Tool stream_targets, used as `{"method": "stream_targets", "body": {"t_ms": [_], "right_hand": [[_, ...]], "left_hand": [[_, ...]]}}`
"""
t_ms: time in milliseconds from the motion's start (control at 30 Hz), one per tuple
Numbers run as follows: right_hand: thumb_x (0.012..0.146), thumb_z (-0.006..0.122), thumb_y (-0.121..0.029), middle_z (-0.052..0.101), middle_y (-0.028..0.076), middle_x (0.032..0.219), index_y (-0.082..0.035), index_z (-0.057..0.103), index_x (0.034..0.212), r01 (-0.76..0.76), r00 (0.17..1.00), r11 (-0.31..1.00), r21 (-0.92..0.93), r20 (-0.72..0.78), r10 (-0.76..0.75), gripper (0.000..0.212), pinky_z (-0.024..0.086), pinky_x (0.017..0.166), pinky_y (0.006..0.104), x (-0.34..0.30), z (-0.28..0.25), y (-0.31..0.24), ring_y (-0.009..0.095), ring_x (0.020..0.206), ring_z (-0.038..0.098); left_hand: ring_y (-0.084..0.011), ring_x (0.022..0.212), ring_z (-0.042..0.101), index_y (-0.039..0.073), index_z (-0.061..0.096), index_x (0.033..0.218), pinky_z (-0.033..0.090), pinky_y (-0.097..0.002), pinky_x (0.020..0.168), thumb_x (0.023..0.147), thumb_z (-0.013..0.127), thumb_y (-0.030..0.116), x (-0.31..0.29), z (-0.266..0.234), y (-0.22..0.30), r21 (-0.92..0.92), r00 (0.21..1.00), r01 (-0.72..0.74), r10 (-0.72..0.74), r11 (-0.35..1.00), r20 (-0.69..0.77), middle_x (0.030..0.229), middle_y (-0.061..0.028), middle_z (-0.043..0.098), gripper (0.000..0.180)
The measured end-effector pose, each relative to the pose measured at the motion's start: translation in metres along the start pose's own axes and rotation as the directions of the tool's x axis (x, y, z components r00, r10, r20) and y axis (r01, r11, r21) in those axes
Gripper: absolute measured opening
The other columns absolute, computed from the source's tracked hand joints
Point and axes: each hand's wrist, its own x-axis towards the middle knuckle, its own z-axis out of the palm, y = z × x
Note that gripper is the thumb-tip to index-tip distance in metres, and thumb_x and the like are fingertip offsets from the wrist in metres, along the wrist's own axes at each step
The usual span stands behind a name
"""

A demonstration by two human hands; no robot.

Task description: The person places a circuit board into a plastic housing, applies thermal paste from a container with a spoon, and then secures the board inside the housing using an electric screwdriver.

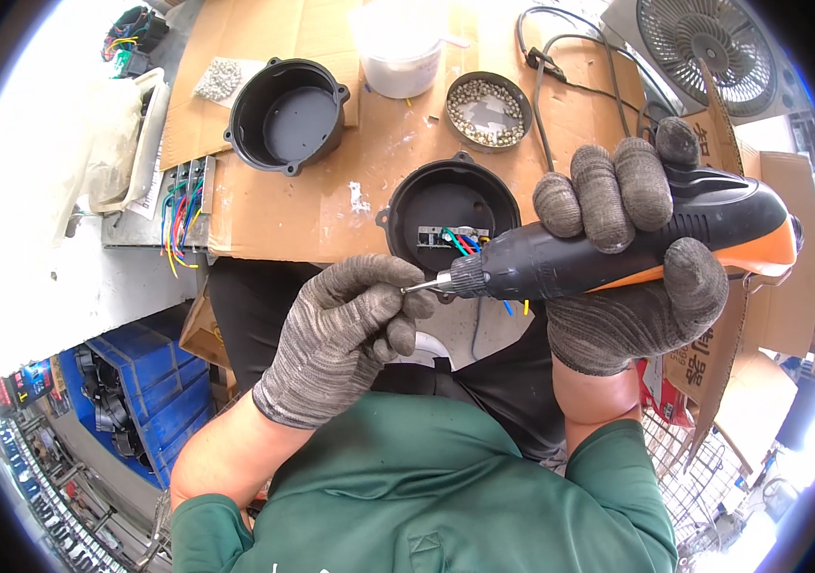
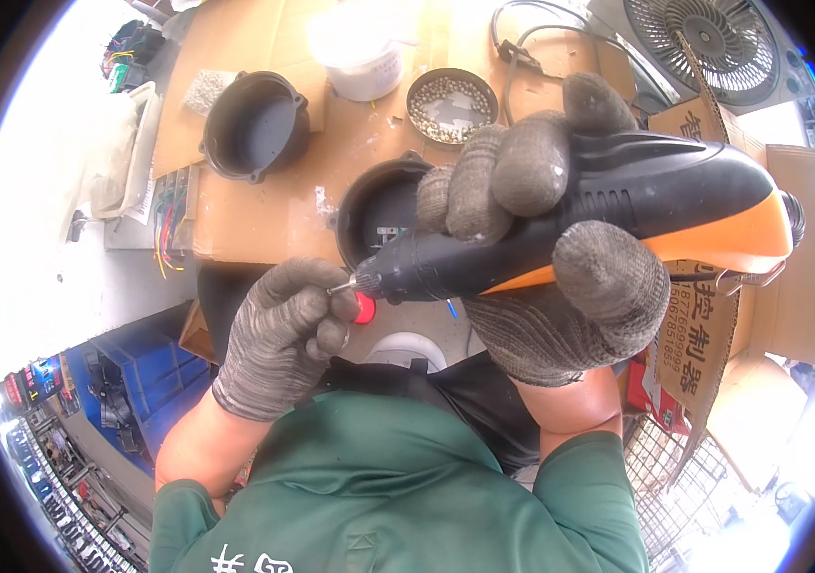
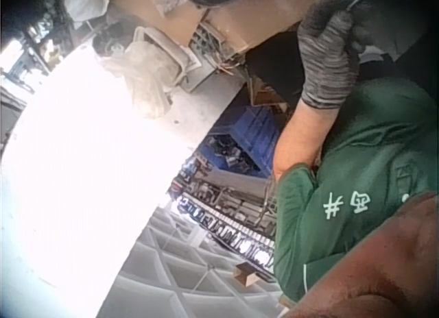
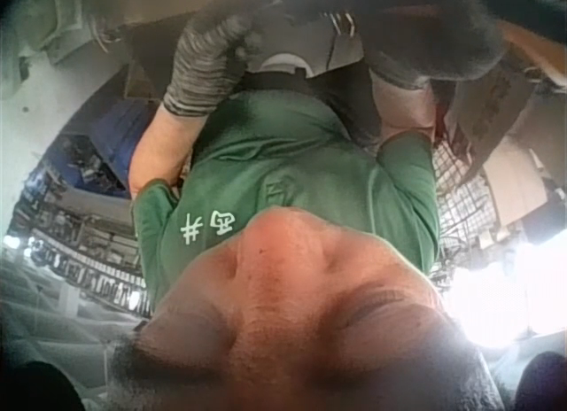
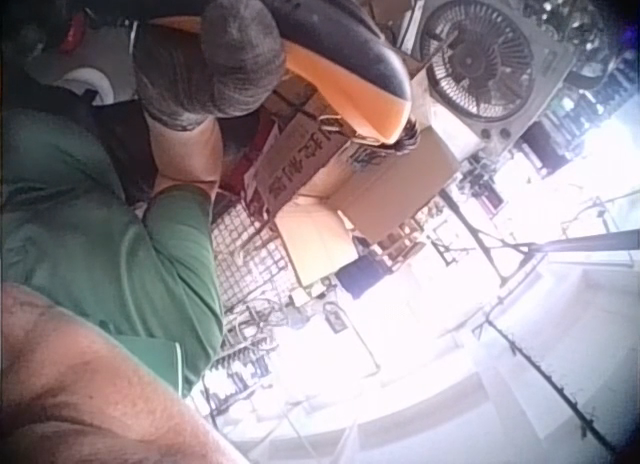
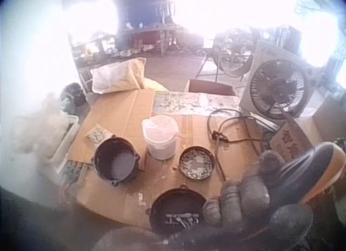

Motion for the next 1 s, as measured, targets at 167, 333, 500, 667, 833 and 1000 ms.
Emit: {"method": "stream_targets", "body": {"t_ms": [167, 333, 500, 667, 833, 1000], "right_hand": [[0.081, 0.069, -0.016, 0.055, -0.001, 0.089, -0.003, 0.051, 0.141, 0.002, 1.000, 1.000, 0.001, -0.025, -0.002, 0.064, 0.046, 0.083, 0.0378, 0.000, 0.003, 0.001, 0.015, 0.083, 0.054], [0.082, 0.068, -0.016, 0.054, -0.001, 0.090, -0.004, 0.052, 0.139, 0.044, 0.991, 0.999, 0.005, -0.125, -0.043, 0.060, 0.046, 0.086, 0.0373, 0.000, 0.009, 0.006, 0.014, 0.086, 0.054], [0.083, 0.068, -0.015, 0.051, -0.001, 0.089, -0.003, 0.053, 0.135, 0.060, 0.993, 0.998, 0.020, -0.101, -0.058, 0.055, 0.046, 0.088, 0.0386, 0.007, -0.003, 0.007, 0.015, 0.086, 0.053], [0.083, 0.067, -0.013, 0.054, 0.001, 0.091, -0.002, 0.053, 0.132, 0.106, 0.987, 0.994, -0.039, -0.121, -0.110, 0.052, 0.046, 0.088, 0.0408, 0.013, -0.008, 0.008, 0.017, 0.087, 0.055], [0.085, 0.066, -0.007, 0.063, 0.008, 0.102, -0.008, 0.047, 0.146, 0.107, 0.991, 0.968, -0.228, 0.097, -0.087, 0.064, 0.050, 0.090, 0.0477, 0.018, -0.031, 0.016, 0.026, 0.092, 0.062], [0.081, 0.086, -0.011, 0.063, 0.006, 0.100, -0.008, 0.049, 0.144, 0.095, 0.993, 0.916, -0.389, 0.107, -0.057, 0.073, 0.055, 0.087, 0.0429, 0.011, -0.032, 0.036, 0.023, 0.092, 0.064]], "left_hand": [[-0.0110, 0.071, 0.067, 0.004, 0.070, 0.113, 0.052, -0.0195, 0.059, 0.095, 0.074, 0.017, 0.004, 0.002, 0.002, 0.212, 0.998, -0.047, 0.055, 0.976, -0.030, 0.092, -0.0092, 0.072, 0.023], [-0.0124, 0.070, 0.067, 0.004, 0.070, 0.114, 0.052, -0.0218, 0.058, 0.094, 0.076, 0.023, 0.009, 0.006, 0.002, 0.477, 0.964, -0.225, 0.265, 0.850, -0.016, 0.091, -0.0086, 0.073, 0.029], [-0.0215, 0.083, 0.070, 0.001, 0.061, 0.131, 0.055, -0.0295, 0.068, 0.097, 0.067, 0.047, 0.018, 0.012, 0.015, 0.266, 0.994, -0.113, 0.106, 0.957, 0.041, 0.113, -0.0150, 0.069, 0.057], [-0.0260, 0.096, 0.068, 0.000, 0.055, 0.137, 0.056, -0.0337, 0.075, 0.100, 0.062, 0.046, 0.038, -0.016, 0.009, -0.006, 0.997, -0.053, 0.053, 0.999, 0.061, 0.125, -0.0151, 0.063, 0.059], [-0.0243, 0.106, 0.066, -0.002, 0.054, 0.136, 0.054, -0.0340, 0.092, 0.095, 0.068, 0.010, 0.045, -0.025, 0.004, 0.472, 0.922, -0.317, 0.383, 0.823, -0.049, 0.122, -0.0157, 0.063, 0.045], [-0.0335, 0.123, 0.055, 0.002, 0.050, 0.140, 0.046, -0.0425, 0.107, 0.072, 0.076, 0.002, 0.068, -0.026, -0.001, 0.895, 0.831, -0.371, 0.519, 0.248, 0.200, 0.135, -0.0187, 0.051, 0.072]]}}
